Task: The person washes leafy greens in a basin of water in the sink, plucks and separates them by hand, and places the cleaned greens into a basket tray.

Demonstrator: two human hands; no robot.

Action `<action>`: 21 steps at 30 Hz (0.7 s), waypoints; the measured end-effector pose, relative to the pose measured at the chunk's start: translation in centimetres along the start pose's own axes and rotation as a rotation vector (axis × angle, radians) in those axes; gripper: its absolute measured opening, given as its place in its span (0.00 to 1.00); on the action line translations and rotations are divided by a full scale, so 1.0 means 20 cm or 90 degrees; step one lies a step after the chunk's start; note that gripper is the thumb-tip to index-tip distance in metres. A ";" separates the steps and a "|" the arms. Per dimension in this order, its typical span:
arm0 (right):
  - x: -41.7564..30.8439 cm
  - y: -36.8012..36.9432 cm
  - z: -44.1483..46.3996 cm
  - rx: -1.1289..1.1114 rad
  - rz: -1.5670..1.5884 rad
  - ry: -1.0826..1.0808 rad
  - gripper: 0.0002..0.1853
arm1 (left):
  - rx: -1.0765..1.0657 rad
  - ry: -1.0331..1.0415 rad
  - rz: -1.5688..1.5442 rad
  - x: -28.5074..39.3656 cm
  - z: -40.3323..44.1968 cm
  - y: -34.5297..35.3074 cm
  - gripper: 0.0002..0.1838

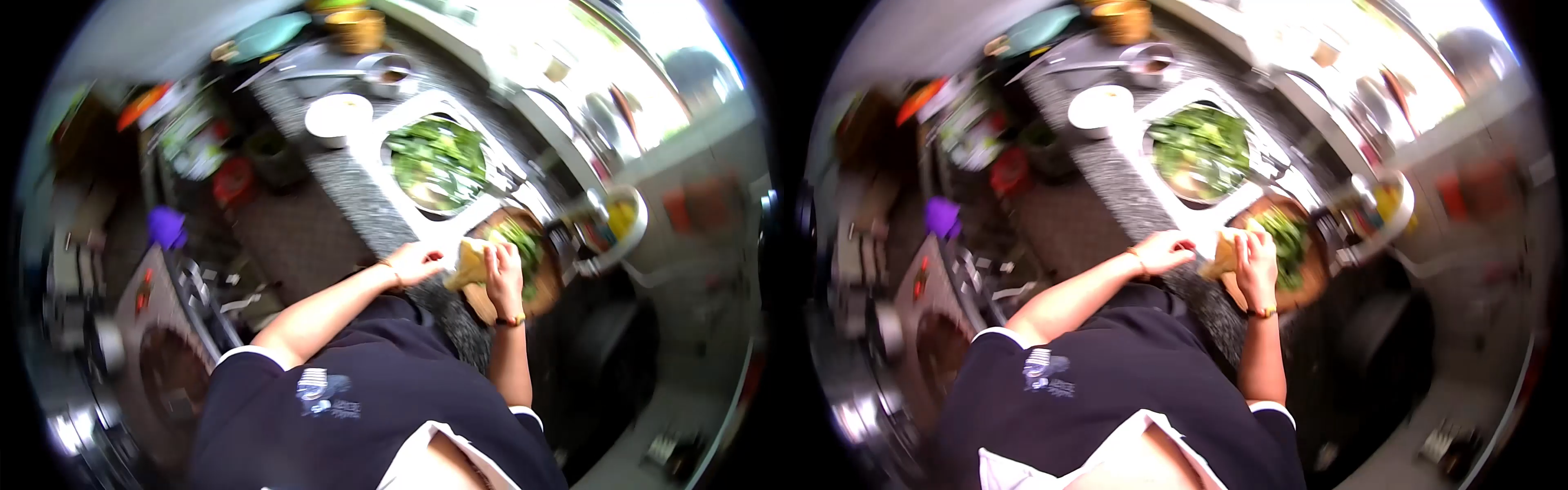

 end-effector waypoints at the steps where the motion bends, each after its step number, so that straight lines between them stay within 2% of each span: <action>1: -0.11 0.11 0.05 -0.032 0.032 -0.054 0.11 | 0.037 0.000 0.001 0.02 -0.06 -0.08 0.14; 2: -0.23 0.23 0.04 -0.076 0.069 -0.113 0.11 | 0.136 0.017 -0.020 -0.02 -0.12 -0.16 0.12; 3: -0.30 0.37 0.05 -0.188 0.186 -0.079 0.13 | 0.238 0.030 -0.036 0.02 -0.21 -0.28 0.10; 5: -0.53 0.63 0.00 -0.393 0.426 0.032 0.17 | 0.519 0.050 -0.071 -0.15 -0.39 -0.44 0.06; 6: -0.65 0.73 -0.06 -0.473 0.544 0.136 0.18 | 0.570 0.003 -0.262 -0.26 -0.44 -0.47 0.06; 7: -0.86 0.79 -0.15 -0.522 0.558 0.153 0.18 | 0.690 0.061 -0.613 -0.36 -0.50 -0.47 0.07; 8: -0.94 0.85 -0.23 -0.557 0.568 0.189 0.19 | 0.699 0.081 -0.801 -0.34 -0.56 -0.46 0.09; 9: -0.95 0.92 -0.22 -0.568 0.423 0.066 0.20 | 0.744 0.159 -0.918 -0.30 -0.59 -0.48 0.11; 10: -1.04 0.97 -0.24 -0.640 0.368 0.052 0.22 | 0.693 0.286 -1.031 -0.22 -0.65 -0.52 0.15; 11: -1.12 1.02 -0.26 -0.710 0.309 0.030 0.24 | 0.792 0.248 -0.986 -0.19 -0.79 -0.57 0.19; 12: -1.13 1.15 -0.32 -0.844 0.470 0.151 0.26 | 0.894 0.201 -0.943 -0.16 -0.94 -0.60 0.24; 13: -1.20 1.23 -0.39 -0.876 0.546 0.194 0.29 | 0.930 0.210 -0.871 -0.10 -1.07 -0.63 0.27; 14: -1.31 1.27 -0.48 -0.923 0.553 0.209 0.21 | 0.968 0.215 -0.793 -0.06 -1.21 -0.64 0.31; 15: -1.42 1.31 -0.58 -0.961 0.583 0.169 0.21 | 1.024 0.285 -0.714 -0.15 -1.27 -0.66 0.34; 16: -1.53 1.35 -0.70 -0.996 0.615 0.128 0.20 | 1.055 0.301 -0.790 -0.24 -1.36 -0.66 0.32; 17: -1.61 1.36 -0.80 -0.953 0.558 0.074 0.18 | 1.095 0.309 -0.712 -0.22 -1.55 -0.68 0.31; 18: -1.71 1.37 -0.98 -1.042 0.563 0.040 0.18 | 1.130 0.307 -0.634 -0.17 -1.76 -0.68 0.30; 19: -1.83 1.32 -1.16 -1.115 0.510 -0.103 0.21 | 1.211 0.240 -0.496 -0.08 -2.00 -0.65 0.27; 20: -1.96 1.20 -1.36 -1.173 0.459 -0.247 0.25 | 1.209 0.243 -0.489 -0.09 -2.17 -0.62 0.23; 21: -2.02 1.18 -1.48 -1.201 0.454 -0.269 0.25 | 1.239 0.252 -0.467 -0.04 -2.30 -0.59 0.23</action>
Point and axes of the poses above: each hand's wrist, its own z-axis towards the middle knuckle, its own y-axis out of the palm, x = y × z, the point moved 8 cm from there along z, towards the middle knuckle, and after that the axes turned 11 degrees about y, right-handed, at the moved point
